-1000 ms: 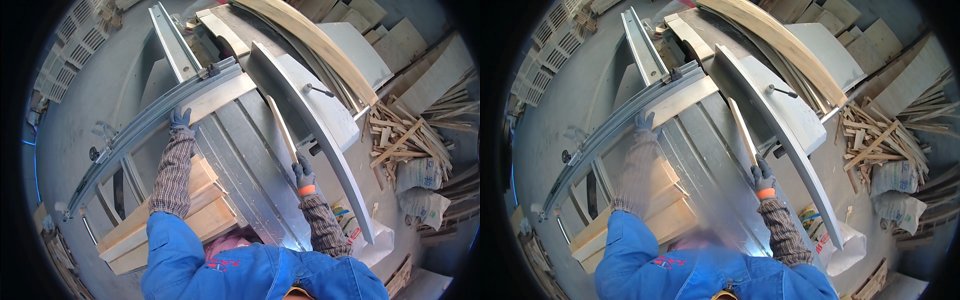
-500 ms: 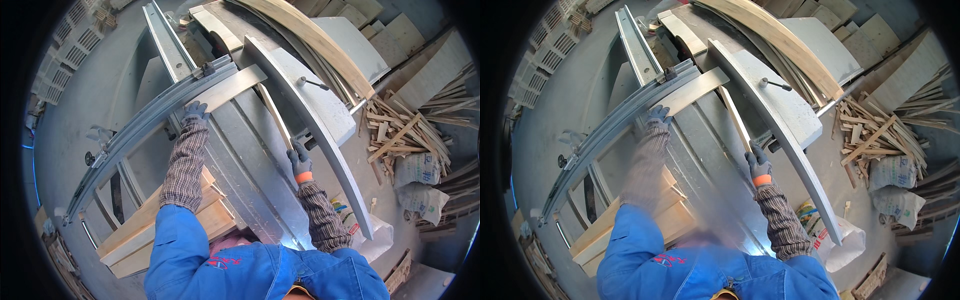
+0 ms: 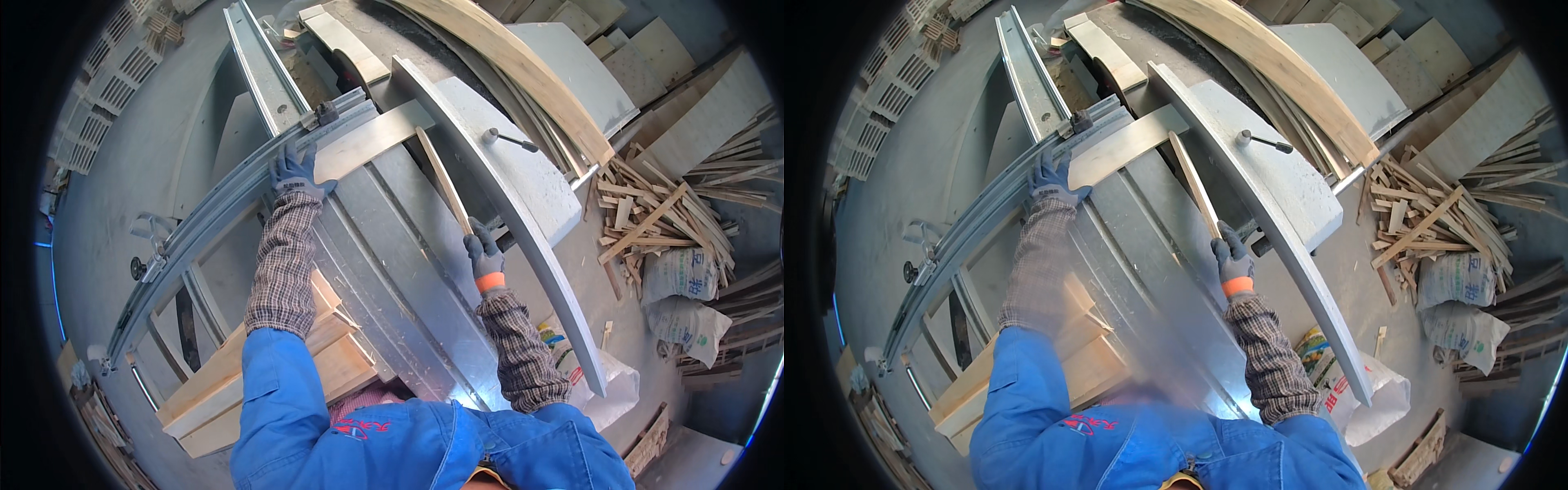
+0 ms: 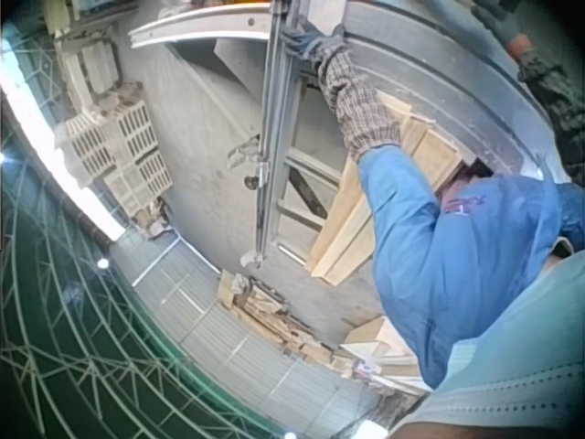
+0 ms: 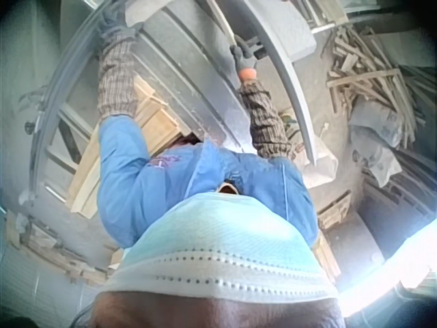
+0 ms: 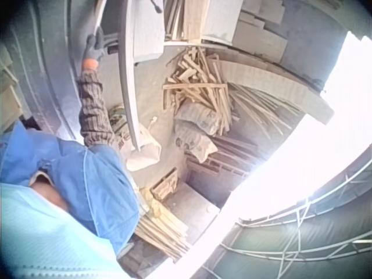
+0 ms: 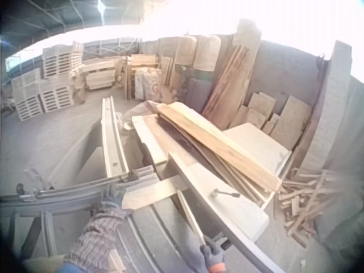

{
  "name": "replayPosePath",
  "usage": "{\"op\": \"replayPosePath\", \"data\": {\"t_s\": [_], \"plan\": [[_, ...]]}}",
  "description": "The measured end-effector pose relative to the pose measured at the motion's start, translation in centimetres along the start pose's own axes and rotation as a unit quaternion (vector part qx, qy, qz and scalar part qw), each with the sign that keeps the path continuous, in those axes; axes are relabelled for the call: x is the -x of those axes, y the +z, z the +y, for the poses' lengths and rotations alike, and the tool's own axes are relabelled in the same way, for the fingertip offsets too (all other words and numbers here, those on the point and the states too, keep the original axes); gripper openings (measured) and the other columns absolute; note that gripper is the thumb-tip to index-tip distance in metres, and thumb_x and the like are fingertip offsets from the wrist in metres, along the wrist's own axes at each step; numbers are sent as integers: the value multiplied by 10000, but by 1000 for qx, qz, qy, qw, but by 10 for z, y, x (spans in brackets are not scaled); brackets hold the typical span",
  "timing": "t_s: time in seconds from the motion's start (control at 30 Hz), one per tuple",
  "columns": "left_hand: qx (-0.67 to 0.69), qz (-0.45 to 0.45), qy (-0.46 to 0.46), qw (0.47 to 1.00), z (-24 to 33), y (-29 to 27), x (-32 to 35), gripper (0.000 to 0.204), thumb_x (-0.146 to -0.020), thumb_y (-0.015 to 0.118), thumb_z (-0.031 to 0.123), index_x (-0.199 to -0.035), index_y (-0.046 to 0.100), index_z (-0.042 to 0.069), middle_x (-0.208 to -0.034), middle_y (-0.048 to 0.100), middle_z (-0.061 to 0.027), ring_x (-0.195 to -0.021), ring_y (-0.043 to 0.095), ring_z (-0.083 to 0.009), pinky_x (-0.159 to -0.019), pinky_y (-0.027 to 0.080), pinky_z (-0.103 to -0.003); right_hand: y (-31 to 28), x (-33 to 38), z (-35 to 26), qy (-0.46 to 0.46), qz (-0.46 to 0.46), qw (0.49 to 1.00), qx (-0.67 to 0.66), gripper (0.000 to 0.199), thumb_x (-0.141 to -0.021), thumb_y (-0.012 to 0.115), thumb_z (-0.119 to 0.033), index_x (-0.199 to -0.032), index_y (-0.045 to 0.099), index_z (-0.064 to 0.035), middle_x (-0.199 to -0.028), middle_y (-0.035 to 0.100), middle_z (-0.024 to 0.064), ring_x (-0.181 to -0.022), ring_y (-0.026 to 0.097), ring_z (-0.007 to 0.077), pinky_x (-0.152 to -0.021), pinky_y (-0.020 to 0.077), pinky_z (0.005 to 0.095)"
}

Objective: The person collects small wood scraps from a bag and places them on a table saw. They then feed several wooden planks through the table saw one at a time, using a push stick to guide the wood safely through the blade.

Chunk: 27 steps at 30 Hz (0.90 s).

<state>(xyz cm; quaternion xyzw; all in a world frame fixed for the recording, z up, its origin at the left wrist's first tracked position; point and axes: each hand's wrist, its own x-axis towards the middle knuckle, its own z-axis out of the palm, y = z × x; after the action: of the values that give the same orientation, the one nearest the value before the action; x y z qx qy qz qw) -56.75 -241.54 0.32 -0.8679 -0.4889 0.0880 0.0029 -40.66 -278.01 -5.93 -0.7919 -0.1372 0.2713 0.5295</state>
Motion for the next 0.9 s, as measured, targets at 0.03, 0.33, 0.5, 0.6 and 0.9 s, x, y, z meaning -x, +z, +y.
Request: {"op": "replayPosePath", "data": {"t_s": [0.03,0.33,0.5,0.6,0.9], "plan": [[-4,-11,-2,1000,-1,-2,-4,955,-751,722,673,-1559,346,329,-1672,84,-99,-1549,67,-299,-1259,53,-512,1,-2,1,-5,1,1000,8,467,-970,597,-227,-1420,581,-105,-1341,648,126,-1161,635,206,-1019,475,319],[-30,-32,1,999,-12,-3,-43,993,-721,727,694,-1567,326,361,-1665,99,-72,-1542,97,-302,-1262,36,-504,32,-15,-23,-36,8,999,8,459,-973,590,-212,-1408,581,-67,-1391,613,161,-1233,608,235,-1047,461,331],[-17,-27,-6,999,-20,-9,-64,989,-726,740,674,-1569,320,369,-1660,100,-51,-1536,108,-308,-1267,37,-491,50,-34,-23,-49,18,998,24,436,-971,596,-191,-1387,600,-62,-1394,605,187,-1267,590,262,-1068,449,343],[-4,-34,-4,999,-25,-18,-80,978,-738,752,644,-1569,322,361,-1661,98,-50,-1537,110,-307,-1271,38,-480,63,-46,-30,-44,22,998,25,436,-967,604,-191,-1384,603,-62,-1393,605,192,-1280,581,268,-1075,444,346],[-14,-70,-5,997,-49,-31,-133,992,-737,756,625,-1576,304,348,-1660,133,-113,-1536,119,-340,-1261,30,-511,101,-84,-61,-47,18,998,49,435,-964,597,-223,-1368,618,-66,-1353,638,169,-1242,606,251,-1064,448,337]]}}
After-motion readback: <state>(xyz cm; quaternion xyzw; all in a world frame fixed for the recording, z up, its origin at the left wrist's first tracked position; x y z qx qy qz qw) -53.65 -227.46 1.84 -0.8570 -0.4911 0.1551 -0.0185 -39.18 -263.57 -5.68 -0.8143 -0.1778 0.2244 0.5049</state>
